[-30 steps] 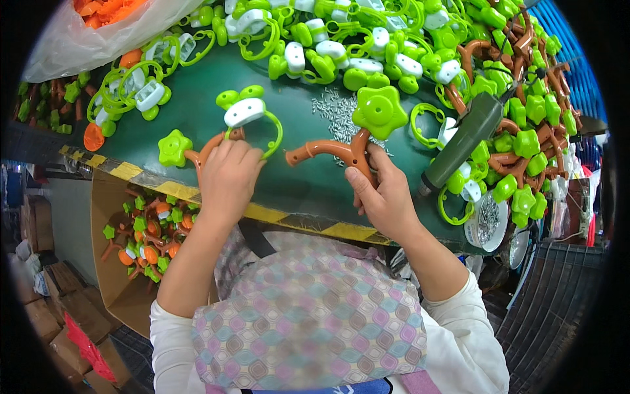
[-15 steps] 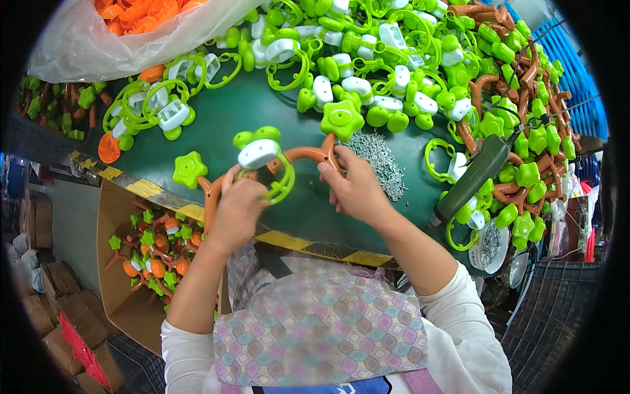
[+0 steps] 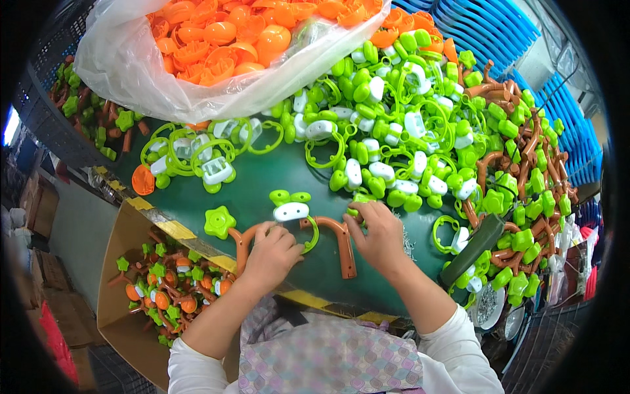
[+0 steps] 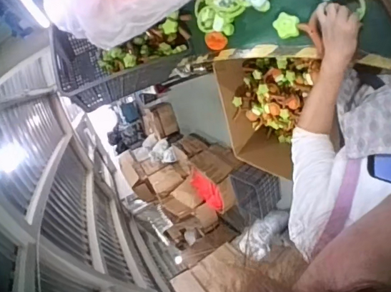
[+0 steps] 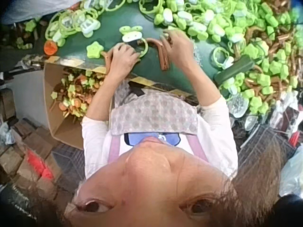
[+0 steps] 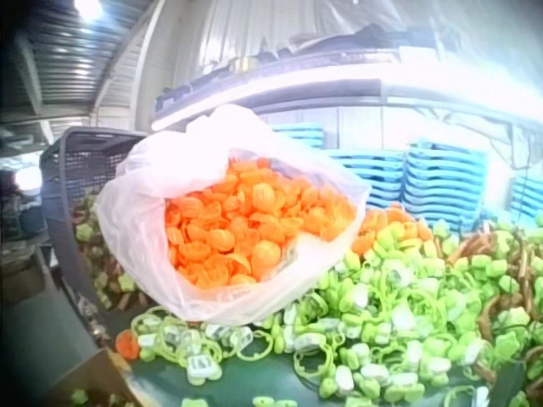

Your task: The person assembles colorful plastic toy components on a green workbench. They pick up green and orange parts, insert screws, and use a power screwdriver to fasten them together, then place the completed toys into a cardboard box.

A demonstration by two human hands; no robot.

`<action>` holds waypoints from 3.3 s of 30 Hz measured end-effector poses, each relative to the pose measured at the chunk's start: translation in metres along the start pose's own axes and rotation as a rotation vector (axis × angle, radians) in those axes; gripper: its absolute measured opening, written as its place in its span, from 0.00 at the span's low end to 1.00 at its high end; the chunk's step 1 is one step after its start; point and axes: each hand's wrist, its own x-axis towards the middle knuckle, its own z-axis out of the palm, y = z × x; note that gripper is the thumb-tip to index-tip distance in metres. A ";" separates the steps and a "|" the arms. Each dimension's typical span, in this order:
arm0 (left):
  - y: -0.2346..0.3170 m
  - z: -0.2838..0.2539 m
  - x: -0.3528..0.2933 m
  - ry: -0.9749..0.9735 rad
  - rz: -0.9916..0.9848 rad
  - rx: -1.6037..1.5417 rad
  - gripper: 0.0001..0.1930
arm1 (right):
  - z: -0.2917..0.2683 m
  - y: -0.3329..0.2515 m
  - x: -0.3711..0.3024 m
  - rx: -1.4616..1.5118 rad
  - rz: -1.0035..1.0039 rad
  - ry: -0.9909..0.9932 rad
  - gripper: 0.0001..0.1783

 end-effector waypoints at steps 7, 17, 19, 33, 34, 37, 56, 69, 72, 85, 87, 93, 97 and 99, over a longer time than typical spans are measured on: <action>0.000 -0.004 0.007 -0.074 -0.034 0.036 0.12 | 0.036 -0.030 0.141 0.092 -0.380 0.139 0.10; 0.011 -0.018 0.007 -0.008 -0.109 -0.073 0.18 | 0.116 -0.061 0.328 -0.074 -0.611 0.219 0.06; 0.010 -0.029 -0.002 0.006 -0.212 -0.111 0.18 | 0.100 -0.077 0.314 0.235 -0.490 0.205 0.07; 0.001 -0.017 -0.019 -0.024 -0.245 -0.049 0.14 | -0.032 -0.023 0.007 0.676 -0.112 -0.884 0.19; -0.004 -0.016 -0.017 -0.031 -0.224 -0.050 0.12 | -0.031 -0.030 0.000 0.671 -0.100 -0.878 0.24; -0.013 -0.032 -0.004 -0.052 -0.272 -0.189 0.09 | -0.021 -0.032 -0.012 0.529 -0.256 -0.830 0.20; 0.068 -0.033 -0.047 0.213 -1.208 -1.408 0.24 | 0.034 -0.028 0.011 0.103 -0.710 -0.396 0.12; 0.026 -0.028 -0.036 0.102 -1.117 -1.171 0.17 | 0.023 -0.026 0.013 0.180 -0.721 -0.371 0.32; 0.030 -0.034 -0.022 0.106 -1.224 -1.442 0.17 | 0.025 -0.030 0.008 0.235 -0.765 -0.293 0.31; 0.063 -0.010 -0.015 0.564 -0.946 -1.967 0.25 | 0.011 -0.025 -0.007 0.140 -0.717 -0.121 0.27; 0.061 -0.014 -0.010 0.674 -0.971 -1.919 0.25 | 0.000 -0.023 0.001 0.010 -0.515 -0.004 0.31; 0.054 -0.002 -0.009 0.739 -0.896 -1.923 0.25 | 0.013 -0.011 0.006 -0.104 -0.471 -0.250 0.26; 0.055 -0.003 0.000 0.728 -0.890 -1.883 0.25 | 0.007 -0.036 0.045 0.045 -0.583 -0.012 0.23; 0.055 -0.001 0.000 0.681 -0.951 -1.767 0.27 | 0.019 -0.064 0.069 0.155 -0.714 0.055 0.20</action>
